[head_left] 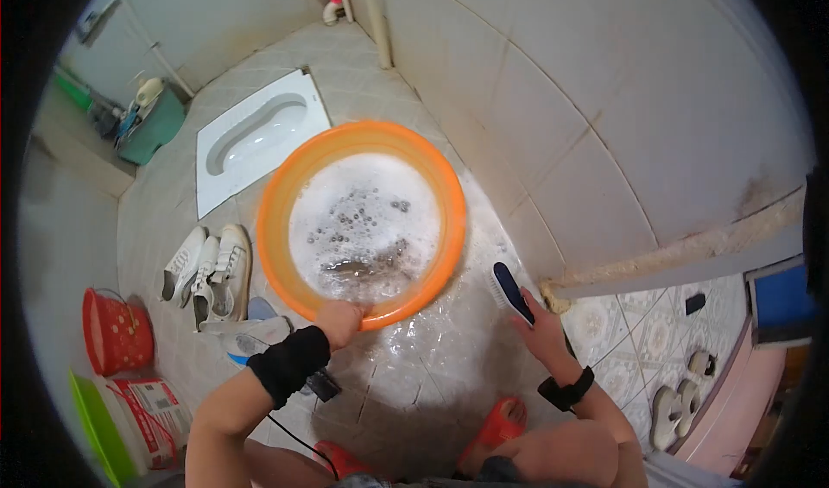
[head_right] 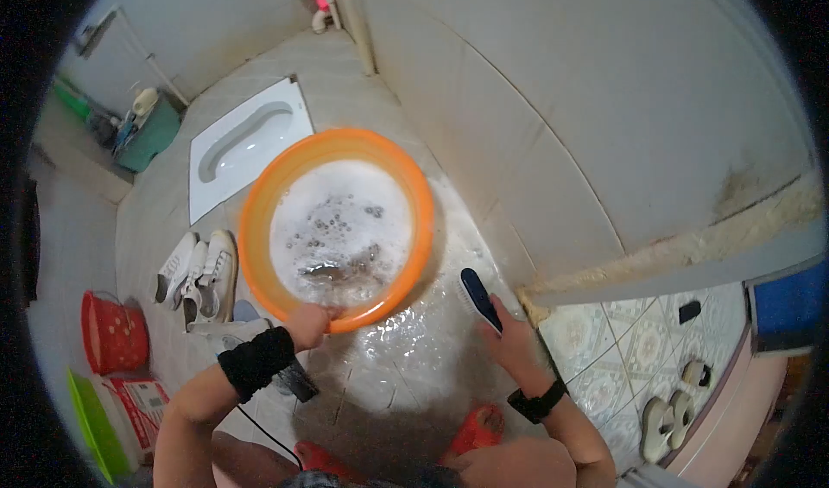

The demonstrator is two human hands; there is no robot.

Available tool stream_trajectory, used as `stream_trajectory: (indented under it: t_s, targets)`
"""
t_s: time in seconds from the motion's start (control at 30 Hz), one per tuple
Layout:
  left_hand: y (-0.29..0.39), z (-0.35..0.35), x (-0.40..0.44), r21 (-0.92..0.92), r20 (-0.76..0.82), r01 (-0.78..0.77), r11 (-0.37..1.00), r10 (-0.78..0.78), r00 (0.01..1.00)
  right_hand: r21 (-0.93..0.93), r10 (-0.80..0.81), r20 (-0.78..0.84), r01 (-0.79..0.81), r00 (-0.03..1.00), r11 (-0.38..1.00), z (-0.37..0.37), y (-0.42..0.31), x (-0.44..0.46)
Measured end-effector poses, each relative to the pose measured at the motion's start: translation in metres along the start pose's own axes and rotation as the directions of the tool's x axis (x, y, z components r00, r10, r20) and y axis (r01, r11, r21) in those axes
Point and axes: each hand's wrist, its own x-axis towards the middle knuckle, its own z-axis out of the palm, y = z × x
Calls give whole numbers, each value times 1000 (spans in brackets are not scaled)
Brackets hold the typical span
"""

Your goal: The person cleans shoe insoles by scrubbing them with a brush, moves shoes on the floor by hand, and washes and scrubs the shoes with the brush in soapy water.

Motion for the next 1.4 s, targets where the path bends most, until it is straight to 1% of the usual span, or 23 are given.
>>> stream_trajectory:
  t_s: [0.07, 0.13, 0.23, 0.33, 0.47, 0.53, 0.57, 0.63, 0.67, 0.73, 0.77, 0.8, 0.87, 0.9, 1.0, 1.03, 1.07, 1.13, 1.27, 1.3, 1.33, 1.37, 1.4]
  targets:
    - [8, -10, -9, -88, -77, 21, 996, -28, 997, -83, -11, 83, 18, 996, 996, -22, -33, 15]
    - [4, 1, -12, -89, -45, 25, 996, -30, 999, -171, -6, 164, 34, 986, 985, -38, -69, 29]
    - [-6, 20, -20, -59, -117, -38, 998, 30, 993, -281, -66, 338, 168, 939, 945, -48, -120, 49]
    - [-2, 19, -30, -43, -54, -21, 999, 19, 998, -351, -44, 432, 213, 901, 912, -34, -160, 74]
    - [-3, 45, -43, -138, -102, -50, 989, 36, 994, -388, -75, 427, 258, 901, 885, 21, -189, 109]
    - [-6, 52, -53, -165, -124, -107, 980, 87, 989, -246, 201, 516, -81, 833, 966, 50, -209, 123]
    - [-6, 47, -64, -180, -153, -111, 977, 84, 985, -265, 202, 519, -68, 830, 962, 64, -210, 131]
    - [-6, 59, -73, -149, -134, -102, 984, 82, 988, -84, 292, 558, -297, 777, 951, 99, -198, 146]
    - [-6, 64, -77, -102, -107, -96, 990, 85, 991, -104, 297, 561, -290, 773, 951, 119, -179, 157]
    - [-13, 52, -93, -59, -126, -94, 994, 86, 988, 54, 286, 375, -329, 882, 943, 149, -152, 172]
    - [-19, 60, -95, 6, -208, -94, 996, 93, 974, -81, 371, 434, -375, 821, 924, 150, -147, 181]
    - [-24, 67, -95, 64, -290, -84, 994, 99, 952, -111, 375, 444, -365, 814, 924, 158, -129, 192]
    - [-34, 72, -87, 12, -247, -105, 994, 105, 963, -277, 316, 524, -193, 791, 941, 195, -75, 213]
    - [-37, 73, -83, -12, -198, -133, 991, 128, 972, -167, 413, 486, -382, 770, 909, 214, -75, 213]
    - [-36, 80, -82, -68, -246, -128, 989, 108, 963, -179, 378, 453, -333, 807, 926, 262, -81, 227]
    - [-36, 86, -81, -110, -321, -163, 980, 120, 939, 8, 322, 496, -374, 807, 927, 254, -133, 210]
    - [-36, 91, -79, -118, -327, -163, 980, 116, 938, -2, 322, 496, -370, 806, 929, 264, -144, 217]
    - [-34, 91, -77, -74, -367, -136, 988, 100, 925, -369, 472, 542, -307, 695, 877, 282, -154, 230]
    - [-36, 82, -83, -129, -349, -149, 980, 96, 932, -308, 474, 650, -365, 594, 879, 313, -159, 220]
    - [-35, 80, -83, -144, -315, -145, 979, 94, 944, -333, 135, 814, 264, 564, 905, 312, -166, 212]
    - [-35, 78, -84, -158, -282, -143, 977, 94, 955, -185, -119, 943, 787, 311, 589, 310, -173, 204]
    - [-36, 75, -85, -170, -292, -141, 975, 86, 953, -67, -148, 981, 941, 122, 332, 309, -179, 191]
    - [-35, 72, -85, -177, -227, -118, 977, 76, 971, 80, -171, 983, 995, -70, 51, 307, -185, 179]
